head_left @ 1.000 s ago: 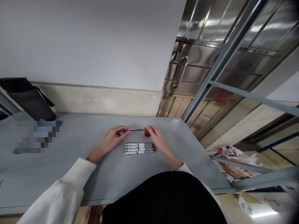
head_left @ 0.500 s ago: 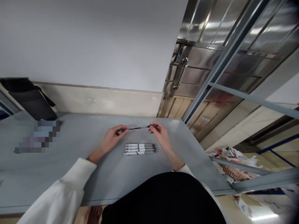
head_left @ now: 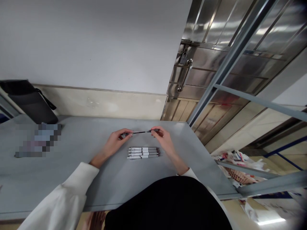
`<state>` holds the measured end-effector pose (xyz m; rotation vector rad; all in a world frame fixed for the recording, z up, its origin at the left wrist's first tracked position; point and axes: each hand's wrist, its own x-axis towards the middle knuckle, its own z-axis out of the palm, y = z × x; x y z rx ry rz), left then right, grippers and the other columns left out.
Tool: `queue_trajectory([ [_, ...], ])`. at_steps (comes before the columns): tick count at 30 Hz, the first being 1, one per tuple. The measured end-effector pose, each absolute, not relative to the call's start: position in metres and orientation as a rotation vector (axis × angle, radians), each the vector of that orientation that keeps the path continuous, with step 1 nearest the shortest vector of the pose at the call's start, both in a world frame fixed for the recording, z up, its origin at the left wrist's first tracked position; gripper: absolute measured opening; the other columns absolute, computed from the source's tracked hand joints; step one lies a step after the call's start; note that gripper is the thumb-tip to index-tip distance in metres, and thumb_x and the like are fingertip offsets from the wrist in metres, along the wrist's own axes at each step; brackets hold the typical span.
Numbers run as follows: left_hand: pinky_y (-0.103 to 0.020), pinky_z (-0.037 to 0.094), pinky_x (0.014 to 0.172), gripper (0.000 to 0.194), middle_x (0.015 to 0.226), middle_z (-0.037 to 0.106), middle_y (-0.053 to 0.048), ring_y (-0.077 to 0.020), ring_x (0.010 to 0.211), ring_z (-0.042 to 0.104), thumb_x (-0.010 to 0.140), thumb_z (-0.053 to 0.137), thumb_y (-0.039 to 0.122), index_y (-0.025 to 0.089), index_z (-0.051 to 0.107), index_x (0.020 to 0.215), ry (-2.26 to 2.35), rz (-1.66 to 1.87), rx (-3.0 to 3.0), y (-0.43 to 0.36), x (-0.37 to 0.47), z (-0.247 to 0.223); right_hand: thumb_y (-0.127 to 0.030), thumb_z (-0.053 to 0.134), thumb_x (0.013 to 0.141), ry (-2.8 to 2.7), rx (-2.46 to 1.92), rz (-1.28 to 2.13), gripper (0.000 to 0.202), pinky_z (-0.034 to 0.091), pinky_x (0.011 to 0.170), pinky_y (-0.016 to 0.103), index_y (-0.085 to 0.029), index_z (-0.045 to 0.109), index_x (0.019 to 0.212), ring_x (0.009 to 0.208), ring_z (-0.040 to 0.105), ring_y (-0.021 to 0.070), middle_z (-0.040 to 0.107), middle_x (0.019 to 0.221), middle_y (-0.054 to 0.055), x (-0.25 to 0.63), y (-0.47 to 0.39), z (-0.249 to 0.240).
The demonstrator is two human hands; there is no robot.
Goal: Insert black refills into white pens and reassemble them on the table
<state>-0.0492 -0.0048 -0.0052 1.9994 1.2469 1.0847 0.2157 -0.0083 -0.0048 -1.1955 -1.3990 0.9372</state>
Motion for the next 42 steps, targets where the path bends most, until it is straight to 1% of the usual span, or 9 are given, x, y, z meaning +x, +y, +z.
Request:
queue_trajectory([
  [7,-0.031,0.053,0.073,0.03,0.111,0.083,-0.004,-0.0237,0.092,0.073,0.095,0.066,0.048,0.025,0.08,0.108,1.221,1.036,1.974,-0.009,-0.044,0.0,-0.041,0.072,0.088,-1.523,-1.068,0.998,0.017,0.054,0.09,0.04,-0.027,0.073,0.098,0.095,0.071,0.0237,0.078,0.105,0.004,0.207,-0.016,0.001],
  [12,-0.032,0.052,0.074,0.029,0.111,0.083,-0.004,-0.0239,0.092,0.073,0.095,0.064,0.046,0.025,0.08,0.107,1.196,1.001,1.981,-0.01,-0.042,0.002,-0.037,0.072,0.088,-1.566,-1.01,1.032,0.018,0.055,0.09,0.037,-0.022,0.073,0.1,0.092,0.07,0.0205,0.075,0.101,0.004,0.204,-0.017,0.001],
  [16,-0.032,0.052,0.073,0.028,0.11,0.083,-0.004,-0.0225,0.088,0.072,0.096,0.065,0.046,0.026,0.08,0.108,1.181,1.0,1.996,-0.011,-0.043,-0.001,-0.039,0.074,0.087,-1.609,-0.989,1.031,0.018,0.055,0.089,0.038,-0.024,0.073,0.098,0.092,0.07,0.0207,0.075,0.101,0.004,0.203,-0.017,-0.001],
  [19,-0.031,0.052,0.07,0.027,0.111,0.082,-0.004,-0.0216,0.087,0.072,0.096,0.066,0.045,0.026,0.08,0.109,1.147,1.006,2.014,-0.01,-0.043,-0.002,-0.047,0.073,0.089,-1.596,-0.989,1.065,0.023,0.056,0.084,0.037,-0.025,0.071,0.096,0.084,0.07,0.0206,0.075,0.089,0.003,0.201,-0.018,-0.002],
  [23,-0.03,0.052,0.071,0.027,0.113,0.081,-0.004,-0.0224,0.095,0.073,0.097,0.065,0.046,0.028,0.08,0.11,1.088,1.0,2.037,-0.01,-0.042,-0.002,-0.058,0.059,0.096,-1.59,-1.052,1.145,0.034,0.054,0.07,0.036,-0.025,0.067,0.097,0.064,0.064,0.0196,0.068,0.066,0.0,0.199,-0.02,-0.003],
  [29,-0.03,0.051,0.071,0.025,0.111,0.082,-0.003,-0.023,0.098,0.073,0.096,0.066,0.044,0.027,0.081,0.108,1.145,1.04,1.994,-0.01,-0.042,-0.001,-0.046,0.065,0.091,-1.593,-1.01,1.084,0.025,0.051,0.075,0.034,-0.027,0.065,0.108,0.072,0.063,0.0184,0.065,0.077,-0.002,0.199,-0.017,-0.003],
  [34,-0.031,0.053,0.071,0.026,0.109,0.082,-0.004,-0.0234,0.096,0.073,0.095,0.067,0.045,0.027,0.082,0.107,1.129,1.039,1.991,-0.012,-0.041,0.003,-0.053,0.053,0.097,-1.581,-1.063,1.169,0.03,0.044,0.062,0.033,-0.027,0.065,0.104,0.056,0.053,0.0175,0.053,0.059,-0.005,0.2,-0.018,-0.003],
  [39,-0.031,0.053,0.071,0.027,0.11,0.083,-0.004,-0.0246,0.098,0.074,0.094,0.067,0.045,0.026,0.082,0.106,1.144,1.048,1.977,-0.014,-0.04,0.005,-0.046,0.058,0.094,-1.612,-1.035,1.109,0.025,0.045,0.064,0.032,-0.028,0.067,0.108,0.068,0.058,0.0185,0.059,0.071,-0.002,0.201,-0.02,0.0],
  [42,-0.03,0.053,0.07,0.026,0.11,0.083,-0.004,-0.0242,0.097,0.074,0.094,0.068,0.045,0.027,0.082,0.106,1.137,1.047,1.979,-0.013,-0.04,0.004,-0.047,0.055,0.096,-1.624,-1.046,1.119,0.025,0.041,0.061,0.031,-0.028,0.066,0.109,0.06,0.053,0.0179,0.053,0.063,-0.004,0.202,-0.019,-0.002],
])
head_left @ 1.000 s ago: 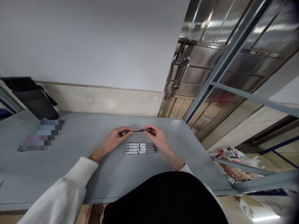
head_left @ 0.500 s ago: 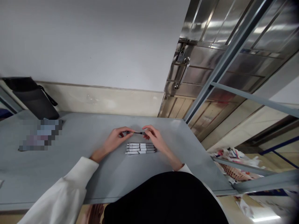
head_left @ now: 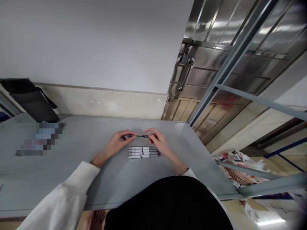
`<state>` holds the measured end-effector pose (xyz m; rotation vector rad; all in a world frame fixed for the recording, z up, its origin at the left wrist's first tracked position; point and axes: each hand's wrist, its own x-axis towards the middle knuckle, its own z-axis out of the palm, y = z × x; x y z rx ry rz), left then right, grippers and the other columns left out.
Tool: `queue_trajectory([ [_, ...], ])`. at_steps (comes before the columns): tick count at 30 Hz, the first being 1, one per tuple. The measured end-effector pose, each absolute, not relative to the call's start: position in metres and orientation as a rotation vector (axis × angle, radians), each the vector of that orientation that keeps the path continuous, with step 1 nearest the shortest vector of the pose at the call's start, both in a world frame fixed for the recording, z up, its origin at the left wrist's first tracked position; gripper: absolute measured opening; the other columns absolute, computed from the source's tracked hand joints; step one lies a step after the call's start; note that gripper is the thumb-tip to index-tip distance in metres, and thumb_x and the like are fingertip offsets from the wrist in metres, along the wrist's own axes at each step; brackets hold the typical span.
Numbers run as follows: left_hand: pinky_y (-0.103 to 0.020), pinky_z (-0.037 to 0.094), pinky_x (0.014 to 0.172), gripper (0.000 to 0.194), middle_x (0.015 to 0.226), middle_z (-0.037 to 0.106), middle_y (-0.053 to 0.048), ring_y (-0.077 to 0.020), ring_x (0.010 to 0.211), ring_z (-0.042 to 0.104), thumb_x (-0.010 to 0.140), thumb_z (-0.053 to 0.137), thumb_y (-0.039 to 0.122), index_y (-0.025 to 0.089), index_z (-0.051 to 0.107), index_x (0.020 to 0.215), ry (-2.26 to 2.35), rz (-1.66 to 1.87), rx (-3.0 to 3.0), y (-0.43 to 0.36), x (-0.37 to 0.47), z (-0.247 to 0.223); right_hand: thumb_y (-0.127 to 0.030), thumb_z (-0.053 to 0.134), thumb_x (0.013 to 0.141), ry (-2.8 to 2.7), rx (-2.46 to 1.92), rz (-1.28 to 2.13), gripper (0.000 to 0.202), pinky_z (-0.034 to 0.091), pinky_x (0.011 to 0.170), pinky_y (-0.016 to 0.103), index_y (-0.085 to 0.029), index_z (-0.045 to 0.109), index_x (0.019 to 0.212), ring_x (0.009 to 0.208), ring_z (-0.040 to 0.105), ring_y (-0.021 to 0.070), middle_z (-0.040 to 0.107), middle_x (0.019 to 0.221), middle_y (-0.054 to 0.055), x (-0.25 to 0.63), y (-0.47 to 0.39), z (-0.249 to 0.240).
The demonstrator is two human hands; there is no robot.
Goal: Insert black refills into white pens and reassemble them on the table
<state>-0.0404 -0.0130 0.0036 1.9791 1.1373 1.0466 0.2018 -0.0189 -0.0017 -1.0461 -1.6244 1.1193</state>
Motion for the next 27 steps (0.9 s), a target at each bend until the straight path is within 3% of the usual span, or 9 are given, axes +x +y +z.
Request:
queue_trajectory([
  [3,-0.03,0.052,0.069,0.025,0.109,0.083,-0.003,-0.0236,0.096,0.074,0.094,0.068,0.044,0.027,0.082,0.107,1.138,1.036,1.981,-0.0122,-0.0412,0.0021,-0.049,0.049,0.099,-1.601,-1.061,1.158,0.029,0.04,0.061,0.032,-0.026,0.067,0.105,0.056,0.049,0.0174,0.051,0.058,-0.005,0.2019,-0.0177,-0.0039],
  [7,-0.03,0.051,0.071,0.025,0.11,0.083,-0.003,-0.0236,0.098,0.073,0.095,0.068,0.044,0.027,0.082,0.107,1.139,1.033,1.974,-0.0124,-0.0411,0.0022,-0.043,0.058,0.094,-1.62,-1.012,1.099,0.022,0.044,0.069,0.033,-0.027,0.067,0.106,0.069,0.057,0.0187,0.06,0.072,-0.002,0.2013,-0.0183,-0.0029],
  [12,-0.03,0.052,0.072,0.025,0.11,0.083,-0.003,-0.0234,0.098,0.073,0.095,0.068,0.045,0.028,0.083,0.106,1.131,1.029,1.987,-0.013,-0.0409,0.003,-0.051,0.052,0.098,-1.615,-1.076,1.148,0.029,0.043,0.063,0.033,-0.027,0.067,0.105,0.06,0.053,0.0183,0.053,0.063,-0.004,0.2004,-0.0196,-0.0013],
  [16,-0.03,0.052,0.071,0.027,0.11,0.083,-0.003,-0.0234,0.096,0.073,0.095,0.068,0.046,0.027,0.083,0.107,1.137,1.027,1.982,-0.0128,-0.0412,0.003,-0.047,0.059,0.095,-1.635,-1.017,1.105,0.025,0.045,0.068,0.032,-0.027,0.067,0.107,0.069,0.057,0.0183,0.059,0.074,-0.002,0.2002,-0.0202,-0.0007],
  [21,-0.03,0.052,0.071,0.026,0.109,0.082,-0.003,-0.0215,0.091,0.072,0.095,0.068,0.044,0.026,0.082,0.107,1.137,1.0,1.999,-0.0135,-0.0404,0.0032,-0.05,0.05,0.101,-1.635,-1.073,1.171,0.03,0.041,0.063,0.032,-0.025,0.065,0.109,0.058,0.05,0.0175,0.051,0.06,-0.005,0.2014,-0.0192,-0.0039],
  [27,-0.031,0.051,0.072,0.028,0.11,0.083,-0.003,-0.0222,0.091,0.072,0.095,0.068,0.045,0.025,0.082,0.107,1.169,1.005,1.977,-0.0131,-0.0412,0.004,-0.041,0.06,0.096,-1.656,-0.986,1.093,0.023,0.045,0.079,0.033,-0.025,0.066,0.112,0.083,0.06,0.0191,0.062,0.085,0.0,0.2016,-0.0171,-0.0056],
])
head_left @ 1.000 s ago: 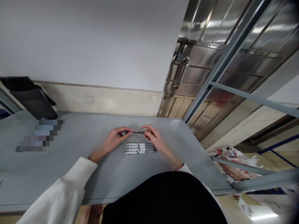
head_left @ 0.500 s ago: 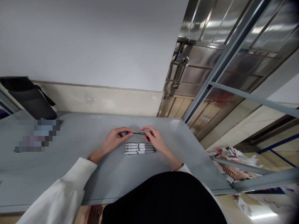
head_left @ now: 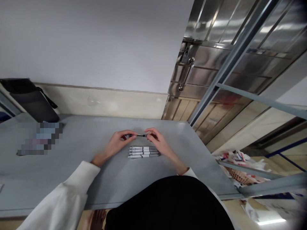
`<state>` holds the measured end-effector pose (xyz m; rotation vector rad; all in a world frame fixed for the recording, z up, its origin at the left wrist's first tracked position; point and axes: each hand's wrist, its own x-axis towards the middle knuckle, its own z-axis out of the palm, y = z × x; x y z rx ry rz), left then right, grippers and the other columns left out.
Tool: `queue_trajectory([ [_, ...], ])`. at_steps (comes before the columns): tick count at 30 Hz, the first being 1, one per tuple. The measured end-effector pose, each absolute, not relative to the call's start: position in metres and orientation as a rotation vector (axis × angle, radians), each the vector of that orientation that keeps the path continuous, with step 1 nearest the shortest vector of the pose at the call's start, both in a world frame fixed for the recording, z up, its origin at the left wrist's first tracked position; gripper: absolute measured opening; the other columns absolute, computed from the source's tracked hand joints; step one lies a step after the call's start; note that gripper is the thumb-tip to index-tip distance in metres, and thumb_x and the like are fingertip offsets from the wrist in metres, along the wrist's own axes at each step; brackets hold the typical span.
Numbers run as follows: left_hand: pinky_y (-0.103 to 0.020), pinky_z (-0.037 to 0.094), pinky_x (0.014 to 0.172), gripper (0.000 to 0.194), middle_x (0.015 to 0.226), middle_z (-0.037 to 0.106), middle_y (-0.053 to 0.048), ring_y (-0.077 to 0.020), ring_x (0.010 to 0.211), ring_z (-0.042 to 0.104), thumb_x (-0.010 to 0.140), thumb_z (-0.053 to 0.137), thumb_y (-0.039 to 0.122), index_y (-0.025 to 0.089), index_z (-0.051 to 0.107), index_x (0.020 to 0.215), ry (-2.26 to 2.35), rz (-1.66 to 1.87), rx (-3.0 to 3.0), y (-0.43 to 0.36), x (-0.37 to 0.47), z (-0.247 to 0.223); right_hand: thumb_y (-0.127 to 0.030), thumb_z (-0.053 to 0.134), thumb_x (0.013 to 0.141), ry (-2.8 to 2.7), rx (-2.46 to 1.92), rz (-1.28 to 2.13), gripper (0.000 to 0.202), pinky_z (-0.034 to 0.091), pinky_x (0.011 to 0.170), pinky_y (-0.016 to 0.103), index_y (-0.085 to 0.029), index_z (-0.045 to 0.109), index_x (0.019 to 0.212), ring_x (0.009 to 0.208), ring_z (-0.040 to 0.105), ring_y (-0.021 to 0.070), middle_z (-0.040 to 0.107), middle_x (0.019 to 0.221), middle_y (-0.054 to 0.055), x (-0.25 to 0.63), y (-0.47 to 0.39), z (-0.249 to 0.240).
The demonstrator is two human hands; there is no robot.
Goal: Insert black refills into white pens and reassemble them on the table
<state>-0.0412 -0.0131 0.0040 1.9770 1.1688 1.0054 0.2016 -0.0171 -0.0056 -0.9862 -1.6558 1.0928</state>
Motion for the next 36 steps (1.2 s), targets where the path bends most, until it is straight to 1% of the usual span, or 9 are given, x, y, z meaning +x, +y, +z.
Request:
queue_trajectory([
  [3,-0.03,0.05,0.072,0.026,0.111,0.083,-0.003,-0.0213,0.089,0.072,0.095,0.069,0.043,0.026,0.082,0.108,1.154,1.003,1.984,-0.013,-0.042,0.003,-0.042,0.059,0.097,-1.658,-0.982,1.13,0.024,0.042,0.072,0.033,-0.024,0.065,0.111,0.073,0.055,0.0178,0.057,0.075,-0.002,0.201,-0.017,-0.005],
  [8,-0.029,0.05,0.072,0.022,0.11,0.083,-0.004,-0.0216,0.092,0.072,0.094,0.071,0.039,0.026,0.083,0.108,1.105,0.999,1.997,-0.011,-0.043,-0.001,-0.052,0.057,0.098,-1.605,-0.998,1.239,0.032,0.025,0.058,0.031,-0.023,0.066,0.108,0.057,0.036,0.0144,0.038,0.062,-0.007,0.202,-0.017,-0.006],
  [13,-0.029,0.049,0.072,0.02,0.104,0.082,-0.005,-0.0208,0.091,0.071,0.095,0.074,0.036,0.026,0.083,0.109,1.01,1.033,2.079,-0.007,-0.048,0.0,-0.062,0.06,0.094,-1.559,-0.954,1.467,0.044,0.017,0.057,0.03,-0.022,0.065,0.112,0.053,0.022,0.0121,0.028,0.059,-0.009,0.203,-0.019,-0.004],
  [20,-0.028,0.048,0.07,0.021,0.094,0.079,-0.004,-0.018,0.079,0.064,0.098,0.073,0.036,0.027,0.083,0.113,0.901,1.03,2.213,-0.006,-0.049,0.011,-0.071,0.062,0.09,-1.504,-0.944,1.603,0.055,0.013,0.058,0.032,-0.02,0.065,0.111,0.055,0.015,0.0115,0.022,0.059,-0.011,0.206,-0.023,0.003],
  [26,-0.027,0.048,0.07,0.019,0.092,0.076,-0.003,-0.0162,0.077,0.063,0.096,0.075,0.037,0.028,0.083,0.111,0.848,1.064,2.155,-0.01,-0.042,0.027,-0.063,0.058,0.099,-1.561,-0.922,1.575,0.042,0.018,0.058,0.033,-0.023,0.069,0.109,0.055,0.02,0.0137,0.026,0.062,-0.008,0.217,-0.026,0.02],
  [29,-0.028,0.05,0.074,0.019,0.102,0.077,-0.006,-0.0205,0.092,0.067,0.094,0.075,0.04,0.024,0.081,0.103,0.814,1.1,1.959,-0.005,-0.033,0.034,-0.055,0.053,0.103,-1.612,-0.869,1.514,0.035,0.034,0.062,0.033,-0.025,0.068,0.114,0.057,0.039,0.0166,0.045,0.061,-0.005,0.215,-0.024,0.026],
  [32,-0.03,0.051,0.075,0.026,0.108,0.075,-0.008,-0.0216,0.095,0.067,0.098,0.068,0.046,0.021,0.075,0.102,0.739,1.145,1.743,0.002,-0.02,0.04,-0.052,0.059,0.1,-1.713,-0.828,1.276,0.033,0.047,0.085,0.038,-0.027,0.065,0.121,0.092,0.064,0.0224,0.072,0.094,0.004,0.208,-0.017,0.031],
  [34,-0.029,0.05,0.072,0.029,0.095,0.072,-0.006,-0.02,0.087,0.064,0.102,0.06,0.048,0.02,0.069,0.1,0.701,1.165,1.675,0.004,-0.009,0.044,-0.053,0.061,0.098,-1.67,-0.847,1.094,0.033,0.048,0.095,0.039,-0.027,0.066,0.118,0.109,0.064,0.0235,0.073,0.113,0.006,0.202,-0.01,0.035],
  [36,-0.029,0.048,0.072,0.032,0.081,0.066,-0.002,-0.0174,0.077,0.059,0.103,0.058,0.048,0.02,0.064,0.09,0.656,1.106,1.711,0.005,0.002,0.047,-0.056,0.057,0.1,-1.573,-0.841,1.008,0.034,0.049,0.098,0.039,-0.028,0.068,0.116,0.111,0.064,0.0234,0.072,0.115,0.006,0.196,-0.004,0.04],
])
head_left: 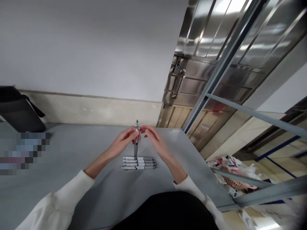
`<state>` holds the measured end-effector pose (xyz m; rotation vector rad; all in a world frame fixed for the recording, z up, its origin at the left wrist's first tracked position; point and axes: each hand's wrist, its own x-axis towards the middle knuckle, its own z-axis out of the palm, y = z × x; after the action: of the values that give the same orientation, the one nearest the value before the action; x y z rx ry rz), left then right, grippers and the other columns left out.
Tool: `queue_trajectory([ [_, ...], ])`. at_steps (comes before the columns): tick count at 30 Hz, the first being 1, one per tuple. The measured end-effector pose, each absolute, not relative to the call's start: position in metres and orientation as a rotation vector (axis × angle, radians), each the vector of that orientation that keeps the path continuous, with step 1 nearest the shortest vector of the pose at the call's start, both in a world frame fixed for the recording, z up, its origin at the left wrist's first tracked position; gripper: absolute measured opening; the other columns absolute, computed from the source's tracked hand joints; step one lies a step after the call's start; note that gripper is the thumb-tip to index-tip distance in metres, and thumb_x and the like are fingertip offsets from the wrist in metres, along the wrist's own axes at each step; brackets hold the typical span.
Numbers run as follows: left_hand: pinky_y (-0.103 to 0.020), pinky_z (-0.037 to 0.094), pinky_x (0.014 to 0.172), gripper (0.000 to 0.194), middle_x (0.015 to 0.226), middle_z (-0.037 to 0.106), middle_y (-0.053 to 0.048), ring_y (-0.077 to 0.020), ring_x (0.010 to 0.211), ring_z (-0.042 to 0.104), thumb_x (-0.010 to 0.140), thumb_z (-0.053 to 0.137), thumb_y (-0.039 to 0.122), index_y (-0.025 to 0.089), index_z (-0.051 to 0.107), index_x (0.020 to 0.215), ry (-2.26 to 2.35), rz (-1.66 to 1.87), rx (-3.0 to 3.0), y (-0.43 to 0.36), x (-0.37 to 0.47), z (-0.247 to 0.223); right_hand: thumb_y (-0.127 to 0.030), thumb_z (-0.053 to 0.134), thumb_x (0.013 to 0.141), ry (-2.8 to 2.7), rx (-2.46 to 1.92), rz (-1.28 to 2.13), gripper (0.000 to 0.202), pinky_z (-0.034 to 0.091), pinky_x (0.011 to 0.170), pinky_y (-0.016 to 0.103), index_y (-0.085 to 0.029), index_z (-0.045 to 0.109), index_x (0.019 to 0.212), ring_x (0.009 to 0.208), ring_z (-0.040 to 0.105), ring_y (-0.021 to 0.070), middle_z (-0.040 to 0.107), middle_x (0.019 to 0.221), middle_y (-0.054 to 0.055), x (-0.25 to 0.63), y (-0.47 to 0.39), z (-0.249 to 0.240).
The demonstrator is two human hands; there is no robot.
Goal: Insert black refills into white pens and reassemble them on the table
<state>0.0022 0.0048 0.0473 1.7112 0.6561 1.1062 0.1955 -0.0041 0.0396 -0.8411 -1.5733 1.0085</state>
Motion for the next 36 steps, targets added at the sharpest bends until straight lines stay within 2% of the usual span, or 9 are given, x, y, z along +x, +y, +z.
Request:
queue_trajectory([
  [5,-0.029,0.045,0.074,0.034,0.078,0.058,-0.001,-0.0173,0.078,0.054,0.102,0.057,0.048,0.02,0.06,0.082,0.695,1.062,1.851,0.001,0.02,0.048,-0.06,0.065,0.094,-1.422,-0.774,1.072,0.036,0.052,0.086,0.034,-0.024,0.068,0.096,0.094,0.062,0.0208,0.068,0.096,0.003,0.184,0.001,0.043],
  [7,-0.03,0.046,0.075,0.037,0.08,0.06,-0.001,-0.018,0.079,0.055,0.105,0.051,0.049,0.02,0.061,0.084,0.747,1.048,1.898,0.0,0.019,0.045,-0.058,0.069,0.093,-1.312,-0.716,1.088,0.034,0.051,0.09,0.034,-0.024,0.067,0.093,0.097,0.061,0.0203,0.066,0.097,0.004,0.184,0.0,0.042],
  [10,-0.031,0.048,0.075,0.04,0.086,0.066,-0.003,-0.0193,0.081,0.058,0.108,0.044,0.05,0.02,0.068,0.097,0.848,1.054,1.94,0.001,0.008,0.037,-0.055,0.069,0.094,-1.117,-0.611,1.217,0.03,0.052,0.095,0.038,-0.026,0.062,0.099,0.097,0.063,0.0203,0.064,0.096,0.003,0.192,-0.002,0.045],
  [12,-0.031,0.049,0.078,0.039,0.093,0.071,-0.004,-0.0204,0.086,0.062,0.108,0.043,0.048,0.021,0.07,0.105,0.928,1.089,1.991,0.004,-0.004,0.03,-0.05,0.067,0.097,-1.046,-0.569,1.331,0.023,0.054,0.088,0.038,-0.028,0.06,0.102,0.082,0.06,0.0177,0.056,0.084,-0.001,0.201,-0.002,0.048],
  [14,-0.031,0.049,0.079,0.036,0.095,0.073,-0.004,-0.0204,0.089,0.063,0.108,0.046,0.046,0.021,0.071,0.101,1.018,1.087,2.084,0.007,-0.015,0.024,-0.043,0.062,0.101,-0.964,-0.557,1.362,0.016,0.053,0.075,0.032,-0.028,0.059,0.097,0.066,0.048,0.0147,0.041,0.073,-0.004,0.209,-0.001,0.05],
  [16,-0.03,0.048,0.08,0.036,0.095,0.074,-0.003,-0.0196,0.088,0.064,0.109,0.045,0.043,0.021,0.072,0.101,1.099,1.118,2.115,0.009,-0.023,0.019,-0.043,0.054,0.105,-0.92,-0.555,1.375,0.023,0.048,0.063,0.029,-0.026,0.057,0.089,0.059,0.039,0.0147,0.033,0.07,-0.004,0.215,0.001,0.051],
  [20,-0.031,0.047,0.079,0.036,0.094,0.073,-0.003,-0.0187,0.085,0.063,0.109,0.044,0.042,0.022,0.073,0.104,1.135,1.078,2.201,0.01,-0.026,0.013,-0.049,0.044,0.106,-0.911,-0.536,1.373,0.037,0.042,0.056,0.029,-0.025,0.052,0.079,0.056,0.03,0.0159,0.025,0.069,-0.004,0.225,0.0,0.052],
  [24,-0.031,0.047,0.077,0.035,0.094,0.073,-0.003,-0.0181,0.081,0.062,0.109,0.044,0.04,0.021,0.073,0.102,1.131,1.019,2.252,0.008,-0.022,0.01,-0.041,0.043,0.103,-0.883,-0.498,1.376,0.033,0.039,0.054,0.029,-0.025,0.049,0.075,0.057,0.025,0.0168,0.019,0.068,-0.004,0.229,-0.003,0.053],
  [36,-0.033,0.047,0.074,0.032,0.094,0.073,-0.003,-0.0174,0.07,0.06,0.107,0.045,0.038,0.023,0.073,0.099,1.311,0.966,2.275,0.015,-0.026,-0.004,-0.044,0.045,0.102,-0.89,-0.498,1.335,0.029,0.04,0.057,0.031,-0.026,0.053,0.08,0.058,0.028,0.0181,0.019,0.069,-0.004,0.231,-0.003,0.051],
])
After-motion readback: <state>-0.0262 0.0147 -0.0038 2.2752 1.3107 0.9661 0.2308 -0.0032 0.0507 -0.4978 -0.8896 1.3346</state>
